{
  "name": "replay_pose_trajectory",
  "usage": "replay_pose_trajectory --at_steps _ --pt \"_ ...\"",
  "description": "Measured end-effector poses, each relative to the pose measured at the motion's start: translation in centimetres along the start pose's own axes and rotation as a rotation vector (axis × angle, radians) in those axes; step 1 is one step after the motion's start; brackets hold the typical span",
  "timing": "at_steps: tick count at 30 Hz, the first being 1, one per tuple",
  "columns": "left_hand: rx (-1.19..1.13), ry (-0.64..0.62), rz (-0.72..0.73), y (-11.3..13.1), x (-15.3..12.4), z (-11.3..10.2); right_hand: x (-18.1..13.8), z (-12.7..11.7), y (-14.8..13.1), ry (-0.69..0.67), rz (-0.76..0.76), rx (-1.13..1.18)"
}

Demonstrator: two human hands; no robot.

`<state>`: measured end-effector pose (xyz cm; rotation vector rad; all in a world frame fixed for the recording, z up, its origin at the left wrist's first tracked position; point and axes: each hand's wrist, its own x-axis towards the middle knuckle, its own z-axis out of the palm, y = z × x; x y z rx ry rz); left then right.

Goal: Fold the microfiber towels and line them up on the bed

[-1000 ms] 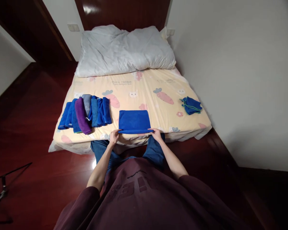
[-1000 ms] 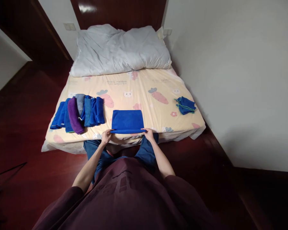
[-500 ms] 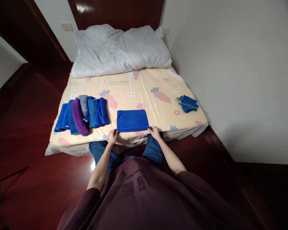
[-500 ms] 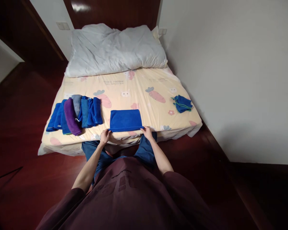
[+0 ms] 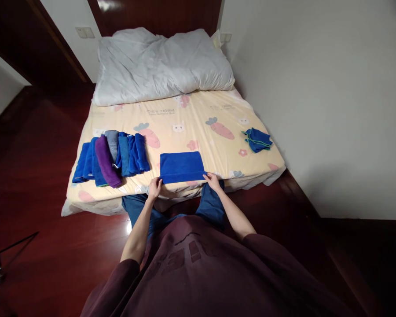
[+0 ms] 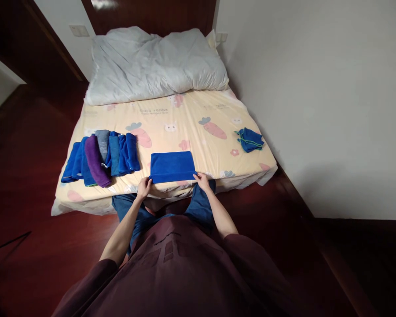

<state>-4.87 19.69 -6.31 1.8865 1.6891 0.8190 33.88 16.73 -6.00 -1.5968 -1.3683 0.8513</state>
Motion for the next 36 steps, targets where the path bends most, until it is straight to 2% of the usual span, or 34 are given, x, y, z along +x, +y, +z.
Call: replay_pose_trajectory --at_steps 7,13,22,29,36 --pt "0.012 0.015 0.031 -0.5 0.0 0.4 -0.2 0.2 0.2 0.053 -0.042 -0.072" --pt "0.056 -0.065 -0.027 -0.6 0.5 0.4 -0.2 0.8 -0.1 0.113 -0.040 -0.184" --pt "0.093 -0.101 -0.076 0.1 0.8 0.1 0.2 0.8 -0.2 0.099 -0.033 -0.217" --pt "0.036 -0.120 -0.265 1.1 1.5 0.0 0.3 1.1 -0.7 0.096 0.007 -0.286" --pt "0.035 -0.121 -0.380 2.3 2.2 -0.4 0.2 1.5 -0.7 0.175 -0.009 -0.336"
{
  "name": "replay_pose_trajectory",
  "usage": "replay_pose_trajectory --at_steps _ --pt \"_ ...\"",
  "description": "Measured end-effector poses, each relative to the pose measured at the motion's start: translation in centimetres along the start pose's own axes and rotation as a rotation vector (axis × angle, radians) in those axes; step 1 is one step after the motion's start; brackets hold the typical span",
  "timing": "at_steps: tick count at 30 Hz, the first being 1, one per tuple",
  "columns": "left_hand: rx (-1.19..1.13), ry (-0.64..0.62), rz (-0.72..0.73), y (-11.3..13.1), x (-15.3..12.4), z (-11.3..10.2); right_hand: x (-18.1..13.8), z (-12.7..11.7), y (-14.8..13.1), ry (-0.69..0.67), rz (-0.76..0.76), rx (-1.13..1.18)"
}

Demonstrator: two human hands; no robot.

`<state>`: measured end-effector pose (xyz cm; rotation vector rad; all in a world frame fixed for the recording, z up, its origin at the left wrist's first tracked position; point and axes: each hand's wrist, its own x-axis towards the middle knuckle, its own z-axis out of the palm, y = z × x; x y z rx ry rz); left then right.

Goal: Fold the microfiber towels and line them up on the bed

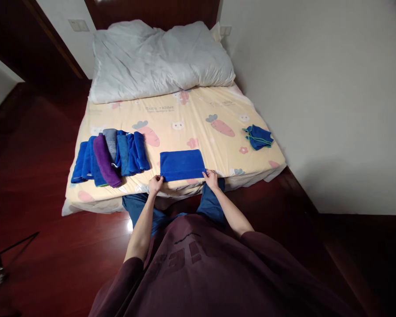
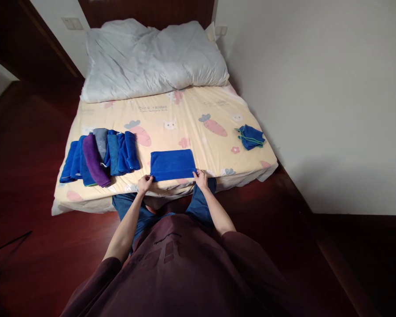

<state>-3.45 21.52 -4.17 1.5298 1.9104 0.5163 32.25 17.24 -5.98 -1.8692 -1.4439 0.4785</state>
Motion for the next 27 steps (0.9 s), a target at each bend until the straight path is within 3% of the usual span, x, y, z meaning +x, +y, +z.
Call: replay_pose_trajectory --at_steps 12,21,27 --pt "0.167 0.000 0.048 0.2 -0.3 0.3 0.7 0.4 1.0 0.002 0.077 0.009" --pt "0.273 0.009 0.152 0.0 -0.7 0.5 2.3 0.0 0.1 -0.064 0.195 -0.068" --pt "0.281 0.080 0.241 -0.9 -2.6 -0.5 0.2 -1.1 -0.2 0.010 0.048 0.000"
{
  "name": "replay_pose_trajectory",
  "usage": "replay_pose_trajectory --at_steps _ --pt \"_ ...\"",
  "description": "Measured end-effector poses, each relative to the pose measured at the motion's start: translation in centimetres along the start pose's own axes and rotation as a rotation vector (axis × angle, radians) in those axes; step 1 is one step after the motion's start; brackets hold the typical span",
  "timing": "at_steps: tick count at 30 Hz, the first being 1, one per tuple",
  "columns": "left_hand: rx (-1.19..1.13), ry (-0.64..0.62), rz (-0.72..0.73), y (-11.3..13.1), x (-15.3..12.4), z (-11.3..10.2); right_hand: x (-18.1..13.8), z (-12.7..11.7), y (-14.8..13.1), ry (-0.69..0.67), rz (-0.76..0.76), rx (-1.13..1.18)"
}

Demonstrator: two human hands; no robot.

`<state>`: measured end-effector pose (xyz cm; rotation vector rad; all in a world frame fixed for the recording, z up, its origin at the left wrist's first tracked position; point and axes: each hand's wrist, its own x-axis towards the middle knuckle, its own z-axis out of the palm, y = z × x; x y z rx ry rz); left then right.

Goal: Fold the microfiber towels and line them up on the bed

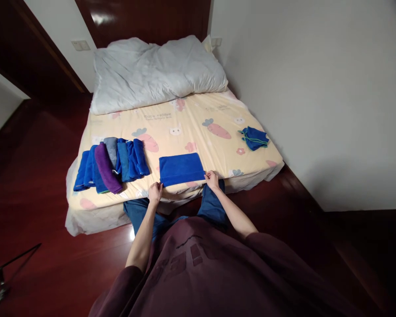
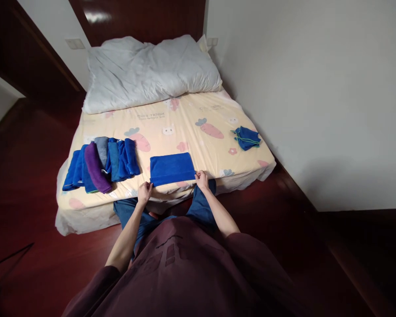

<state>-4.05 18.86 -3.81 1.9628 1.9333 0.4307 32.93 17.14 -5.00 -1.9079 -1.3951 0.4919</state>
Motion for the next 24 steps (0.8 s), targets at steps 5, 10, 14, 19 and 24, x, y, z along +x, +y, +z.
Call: replay_pose_trajectory --at_steps 5,10,14,19,24 --pt "-0.040 0.094 0.264 0.7 -1.4 -0.4 -2.6 -1.2 -0.8 0.014 -0.322 -0.057" --pt "-0.036 -0.042 0.465 2.1 -0.7 0.3 -2.9 -1.0 -1.8 -0.180 -0.496 -0.201" --pt "0.048 -0.084 0.415 2.2 -0.2 1.4 -2.5 0.0 -1.7 -0.249 -0.475 -0.296" --pt "0.098 -0.064 0.371 2.4 0.4 2.1 -1.8 0.8 -1.7 -0.240 -0.433 -0.354" --pt "0.115 -0.081 0.352 3.0 1.5 1.8 -0.3 1.6 -2.2 -0.257 -0.394 -0.405"
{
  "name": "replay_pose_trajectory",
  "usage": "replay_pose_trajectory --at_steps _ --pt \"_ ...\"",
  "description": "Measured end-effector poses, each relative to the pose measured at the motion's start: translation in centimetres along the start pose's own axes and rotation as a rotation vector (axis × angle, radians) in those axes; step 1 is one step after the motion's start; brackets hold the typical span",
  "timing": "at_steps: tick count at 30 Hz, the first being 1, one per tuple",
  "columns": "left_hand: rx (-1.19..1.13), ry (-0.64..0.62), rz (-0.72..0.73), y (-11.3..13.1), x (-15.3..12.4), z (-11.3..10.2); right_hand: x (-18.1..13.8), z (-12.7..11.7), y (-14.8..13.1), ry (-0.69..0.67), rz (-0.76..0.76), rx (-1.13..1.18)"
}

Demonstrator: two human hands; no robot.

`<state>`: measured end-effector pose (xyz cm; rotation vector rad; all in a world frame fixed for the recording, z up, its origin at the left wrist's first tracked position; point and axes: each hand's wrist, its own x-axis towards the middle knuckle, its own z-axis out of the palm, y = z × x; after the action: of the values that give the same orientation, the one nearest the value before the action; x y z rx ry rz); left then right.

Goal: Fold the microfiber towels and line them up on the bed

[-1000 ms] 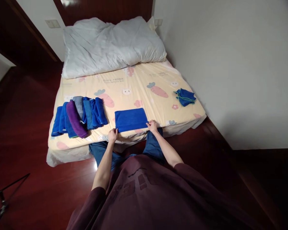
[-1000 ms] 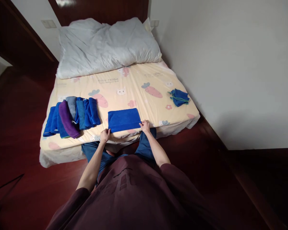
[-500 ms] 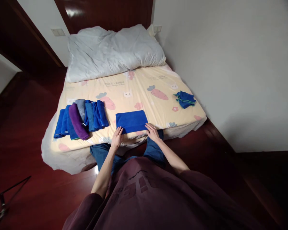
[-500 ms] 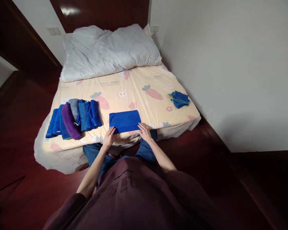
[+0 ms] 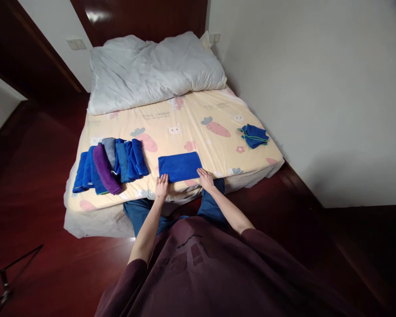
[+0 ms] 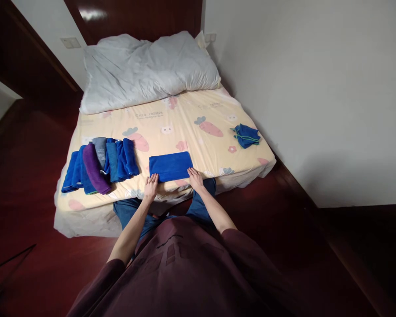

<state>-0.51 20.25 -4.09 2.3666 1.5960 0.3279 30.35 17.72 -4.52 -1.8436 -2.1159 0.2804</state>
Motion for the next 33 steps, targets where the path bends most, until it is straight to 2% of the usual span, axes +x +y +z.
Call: replay_pose_trajectory --at_steps 6,15,23,27,33 --pt "-0.046 -0.026 0.014 -0.4 0.0 -0.4 0.8 0.0 0.6 -0.021 -0.012 -0.001" --pt "-0.047 -0.007 0.041 -1.1 -3.7 0.8 -2.8 -0.5 1.0 -0.024 -0.063 0.056" --pt "-0.041 0.017 0.025 -0.1 -5.4 0.6 -3.4 -0.8 1.0 -0.020 -0.051 0.127" --pt "-0.100 0.029 -0.011 -0.6 -5.0 0.2 -2.5 -1.2 2.1 -0.005 0.026 0.217" --pt "-0.387 0.071 -0.202 -2.6 -2.6 -1.4 0.0 -1.3 3.6 0.011 0.169 0.540"
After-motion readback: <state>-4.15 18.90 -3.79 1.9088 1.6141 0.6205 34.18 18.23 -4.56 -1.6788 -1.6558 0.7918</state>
